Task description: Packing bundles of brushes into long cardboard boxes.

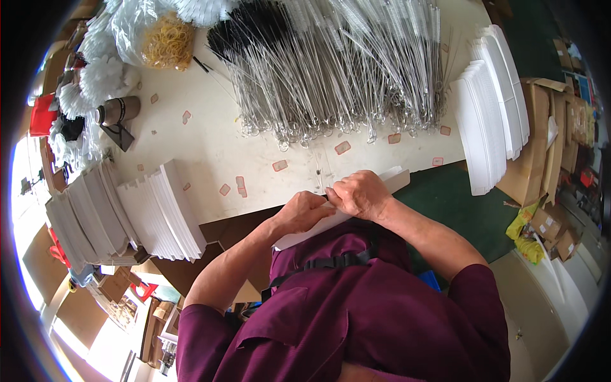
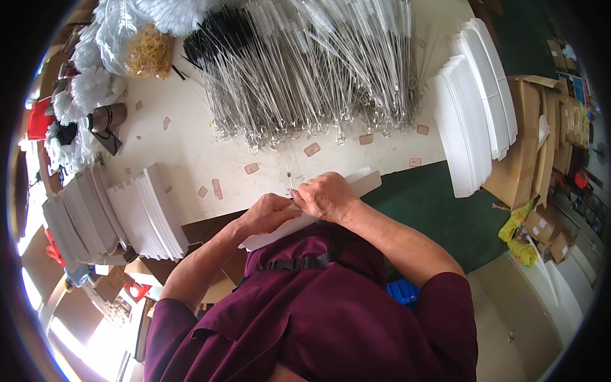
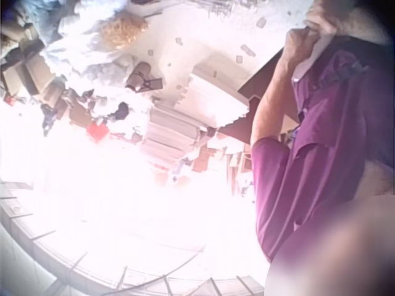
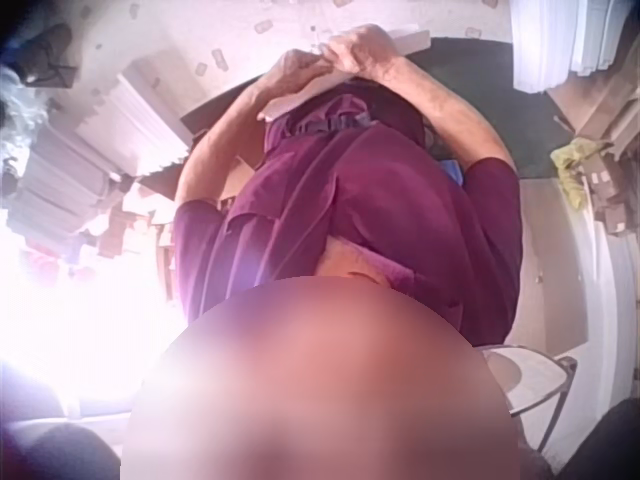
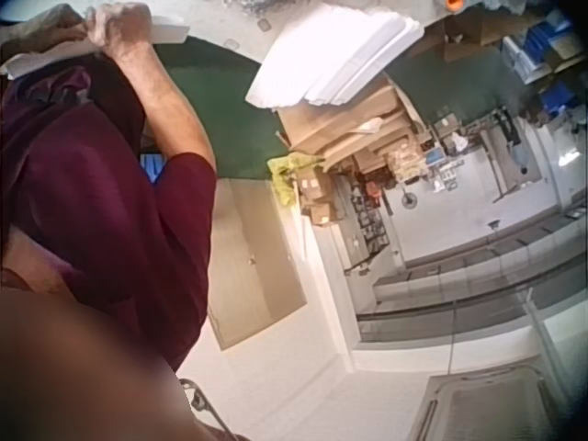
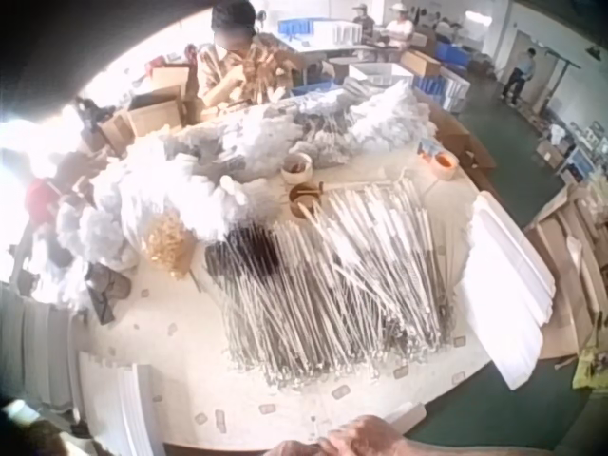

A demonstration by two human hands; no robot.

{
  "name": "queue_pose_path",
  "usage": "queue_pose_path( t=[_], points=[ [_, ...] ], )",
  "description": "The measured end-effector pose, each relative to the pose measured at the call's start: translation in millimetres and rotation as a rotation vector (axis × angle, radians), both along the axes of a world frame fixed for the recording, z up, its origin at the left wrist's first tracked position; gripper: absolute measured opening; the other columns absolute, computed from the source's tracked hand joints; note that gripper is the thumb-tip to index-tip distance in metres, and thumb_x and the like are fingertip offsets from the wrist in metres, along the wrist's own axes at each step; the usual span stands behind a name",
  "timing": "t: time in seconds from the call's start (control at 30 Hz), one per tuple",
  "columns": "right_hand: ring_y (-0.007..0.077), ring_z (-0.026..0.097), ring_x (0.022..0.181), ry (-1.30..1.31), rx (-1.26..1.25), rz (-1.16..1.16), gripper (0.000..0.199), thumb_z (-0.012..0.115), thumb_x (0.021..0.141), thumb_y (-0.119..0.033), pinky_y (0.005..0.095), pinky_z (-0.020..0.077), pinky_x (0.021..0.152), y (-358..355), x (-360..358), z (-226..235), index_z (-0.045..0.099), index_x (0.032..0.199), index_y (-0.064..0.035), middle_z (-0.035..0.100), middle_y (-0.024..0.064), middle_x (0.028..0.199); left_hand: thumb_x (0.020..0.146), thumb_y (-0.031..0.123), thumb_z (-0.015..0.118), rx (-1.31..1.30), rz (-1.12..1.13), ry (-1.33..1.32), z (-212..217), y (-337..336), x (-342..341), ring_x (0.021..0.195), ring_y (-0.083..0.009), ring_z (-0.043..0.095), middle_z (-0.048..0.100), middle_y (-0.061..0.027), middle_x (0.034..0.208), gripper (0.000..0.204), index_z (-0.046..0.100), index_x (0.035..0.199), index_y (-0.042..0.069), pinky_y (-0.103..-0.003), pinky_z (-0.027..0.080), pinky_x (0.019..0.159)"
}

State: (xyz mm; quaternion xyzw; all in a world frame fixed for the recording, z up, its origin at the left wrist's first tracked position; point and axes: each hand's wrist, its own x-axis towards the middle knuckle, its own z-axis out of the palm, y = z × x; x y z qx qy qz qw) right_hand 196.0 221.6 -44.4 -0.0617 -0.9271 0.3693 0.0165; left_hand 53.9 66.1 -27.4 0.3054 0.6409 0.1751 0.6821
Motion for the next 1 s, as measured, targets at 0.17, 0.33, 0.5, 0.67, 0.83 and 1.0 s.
queue_pose_path(
  t=[0.17,0.33,0.5,0.67,0.83,1.0],
  points=[
    [0.0248,0.061,0.045,0.112,0.165,-0.009,0.037,0.071,0.086,-0.015,0.0382,0.0483,0.045,24.0,8.8,-8.9,0.051,0.055,-0.0118,0.057,0.0061,0.049,0.093,0.032,0.069,0.094,0.000,0.074,-1.2,-6.8,-1.1,0.055,-0.0142,0.047,0.056,-0.0081,0.057,0.033,0.069,0.083,0.000,-0.039,0.044,0.056],
    [0.0236,0.060,0.045,0.189,0.192,-0.016,0.036,0.071,0.086,-0.014,0.0369,0.0471,0.043,42.5,17.8,-13.1,0.050,0.057,-0.0125,0.054,0.0045,0.049,0.093,0.025,0.069,0.137,0.045,0.077,7.9,-7.4,-5.0,0.057,-0.0173,0.051,0.059,-0.0126,0.062,0.027,0.069,0.083,0.000,-0.039,0.046,0.060],
    [0.0244,0.059,0.044,0.145,0.236,-0.021,0.036,0.071,0.085,-0.012,0.0373,0.0461,0.044,63.4,23.6,-7.8,0.048,0.057,-0.0125,0.053,0.0047,0.048,0.093,0.025,0.069,0.174,-0.002,0.117,-0.6,-40.7,-20.9,0.059,-0.0201,0.053,0.061,-0.0143,0.065,0.026,0.070,0.083,0.000,-0.039,0.047,0.062],
    [0.0246,0.057,0.043,0.127,0.242,-0.042,0.037,0.071,0.085,-0.011,0.0377,0.0440,0.044,68.9,30.4,-11.0,0.048,0.056,-0.0120,0.053,0.0057,0.048,0.092,0.025,0.069,0.053,0.027,0.134,18.6,-53.2,-34.9,0.057,-0.0211,0.056,0.062,-0.0140,0.064,0.024,0.073,0.084,0.003,-0.038,0.047,0.061],
    [0.0247,0.058,0.044,0.121,0.239,-0.041,0.037,0.071,0.085,-0.012,0.0378,0.0440,0.044,76.1,35.8,-6.3,0.048,0.056,-0.0123,0.053,0.0057,0.048,0.091,0.026,0.072,0.050,0.026,0.167,20.0,-86.9,-51.2,0.057,-0.0202,0.056,0.063,-0.0132,0.064,0.023,0.074,0.083,0.004,-0.038,0.047,0.060],
    [0.0245,0.058,0.045,0.142,0.223,-0.041,0.039,0.071,0.085,-0.013,0.0381,0.0444,0.045,78.8,35.1,-1.4,0.047,0.055,-0.0127,0.053,0.0054,0.049,0.088,0.029,0.076,-0.151,-0.075,0.212,32.8,-89.0,-71.6,0.077,-0.0228,0.070,0.073,-0.0143,0.081,0.022,0.077,0.089,0.007,-0.036,0.055,0.073]
  ],
)
